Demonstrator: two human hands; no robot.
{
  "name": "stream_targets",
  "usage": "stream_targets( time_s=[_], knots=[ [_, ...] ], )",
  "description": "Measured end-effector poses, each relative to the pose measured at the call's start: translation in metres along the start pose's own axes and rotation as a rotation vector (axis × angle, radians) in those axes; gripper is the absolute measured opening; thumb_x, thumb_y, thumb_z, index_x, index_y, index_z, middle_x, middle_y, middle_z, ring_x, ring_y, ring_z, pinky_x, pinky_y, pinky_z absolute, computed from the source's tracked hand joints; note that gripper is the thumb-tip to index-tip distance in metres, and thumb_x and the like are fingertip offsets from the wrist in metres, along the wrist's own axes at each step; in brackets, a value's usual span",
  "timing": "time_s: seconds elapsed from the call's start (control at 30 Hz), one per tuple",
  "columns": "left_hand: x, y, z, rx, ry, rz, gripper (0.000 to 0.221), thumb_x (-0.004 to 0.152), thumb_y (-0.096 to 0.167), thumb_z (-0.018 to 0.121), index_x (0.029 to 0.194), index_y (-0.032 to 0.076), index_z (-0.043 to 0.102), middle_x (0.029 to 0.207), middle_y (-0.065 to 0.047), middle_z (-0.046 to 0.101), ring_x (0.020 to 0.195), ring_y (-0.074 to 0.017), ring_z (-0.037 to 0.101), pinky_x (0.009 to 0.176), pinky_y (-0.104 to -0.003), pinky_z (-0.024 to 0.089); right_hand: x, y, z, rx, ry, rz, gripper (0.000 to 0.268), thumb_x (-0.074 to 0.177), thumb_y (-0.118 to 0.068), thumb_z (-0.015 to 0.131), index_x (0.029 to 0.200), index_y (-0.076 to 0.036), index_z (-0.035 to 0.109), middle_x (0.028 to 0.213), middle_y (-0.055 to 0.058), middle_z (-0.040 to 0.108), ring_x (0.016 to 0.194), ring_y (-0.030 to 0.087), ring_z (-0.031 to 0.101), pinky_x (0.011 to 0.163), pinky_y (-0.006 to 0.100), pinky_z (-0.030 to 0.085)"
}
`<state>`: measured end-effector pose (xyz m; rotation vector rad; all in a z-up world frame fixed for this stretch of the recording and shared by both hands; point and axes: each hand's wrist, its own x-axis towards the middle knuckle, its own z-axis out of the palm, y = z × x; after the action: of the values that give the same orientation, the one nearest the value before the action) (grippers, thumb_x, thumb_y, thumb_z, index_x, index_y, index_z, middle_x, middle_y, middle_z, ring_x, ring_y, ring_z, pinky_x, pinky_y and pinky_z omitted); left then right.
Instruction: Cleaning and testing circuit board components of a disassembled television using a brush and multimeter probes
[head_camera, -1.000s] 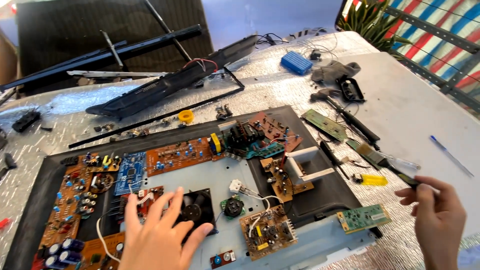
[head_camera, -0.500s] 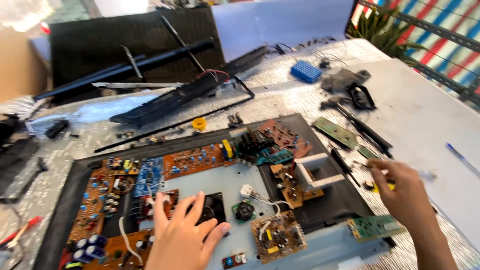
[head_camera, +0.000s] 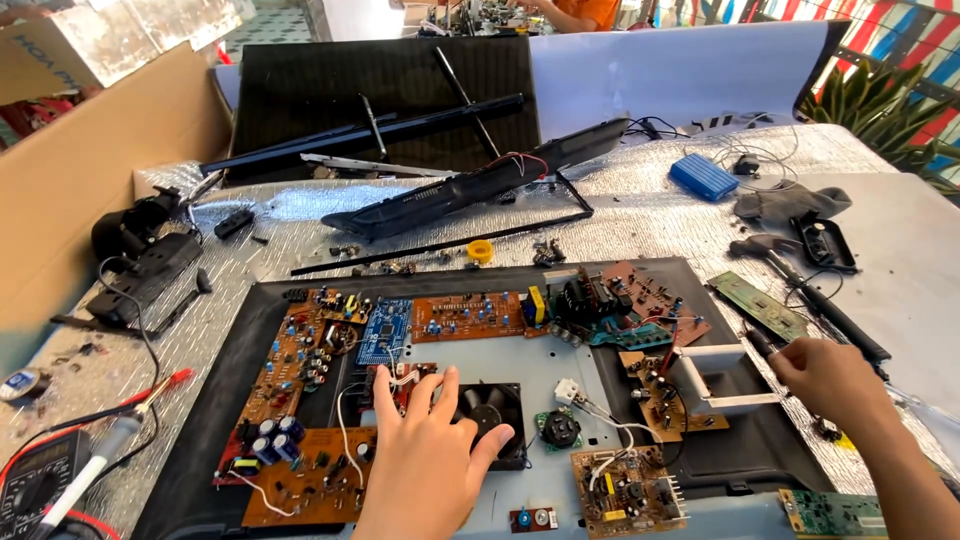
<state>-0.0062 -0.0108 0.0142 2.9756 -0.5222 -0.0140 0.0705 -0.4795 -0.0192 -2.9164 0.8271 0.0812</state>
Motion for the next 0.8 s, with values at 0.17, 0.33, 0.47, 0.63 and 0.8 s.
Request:
stream_targets(
  time_s=[0.17, 0.33, 0.47, 0.63, 0.8],
  knots=[
    [0.003, -0.005, 0.012, -0.011, 0.077, 0.046, 0.056, 0.103, 0.062, 0.041, 0.118, 0.020, 0.076, 0.158, -0.019, 0.037, 0.140, -0.0401, 0.034, 0.112, -0.086, 0.007, 0.018, 0.022, 0.002, 0.286, 0.206, -0.104, 0.035, 0.107, -0.033, 0.062, 0.118, -0.004, 0.078, 0.089, 0.019, 0.082, 0.074, 0.033, 0.071, 0.067, 0.043, 0.049],
    [0.000, -0.001, 0.002, -0.096, 0.099, 0.157, 0.052, 0.104, 0.057, 0.042, 0.109, 0.020, 0.079, 0.156, -0.022, 0.040, 0.138, -0.0431, 0.035, 0.112, -0.085, 0.002, 0.026, 0.044, -0.008, 1.124, 0.185, -0.222, 0.032, 0.121, -0.009, 0.047, 0.147, 0.008, 0.056, 0.111, 0.030, 0.060, 0.075, 0.032, 0.052, 0.068, 0.037, 0.046],
    [-0.005, 0.002, -0.008, -0.122, 0.052, 0.145, 0.059, 0.104, 0.055, 0.041, 0.092, 0.019, 0.086, 0.154, -0.019, 0.043, 0.141, -0.0396, 0.036, 0.116, -0.081, -0.001, 0.066, 0.080, 0.001, 1.548, 0.266, -0.499, 0.023, 0.129, -0.039, 0.052, 0.148, -0.026, 0.052, 0.117, -0.003, 0.060, 0.102, 0.007, 0.062, 0.108, 0.031, 0.060],
    [-0.003, -0.002, 0.000, 0.010, 0.077, 0.036, 0.064, 0.105, 0.059, 0.037, 0.099, 0.017, 0.085, 0.150, -0.021, 0.048, 0.139, -0.0354, 0.037, 0.117, -0.082, 0.005, -0.031, -0.019, -0.077, 1.591, 0.240, -0.663, 0.018, 0.124, -0.024, 0.056, 0.110, -0.033, 0.061, 0.104, -0.006, 0.067, 0.107, 0.018, 0.073, 0.119, 0.050, 0.065],
    [0.002, -0.005, 0.011, 0.016, 0.139, 0.121, 0.054, 0.100, 0.064, 0.043, 0.120, 0.025, 0.074, 0.160, -0.019, 0.037, 0.142, -0.0408, 0.034, 0.111, -0.084, 0.009, -0.182, -0.135, -0.112, 1.159, 0.128, -0.673, 0.029, 0.087, 0.005, 0.068, 0.110, -0.007, 0.056, 0.089, 0.012, 0.068, 0.078, 0.026, 0.075, 0.074, 0.037, 0.067]
  ],
)
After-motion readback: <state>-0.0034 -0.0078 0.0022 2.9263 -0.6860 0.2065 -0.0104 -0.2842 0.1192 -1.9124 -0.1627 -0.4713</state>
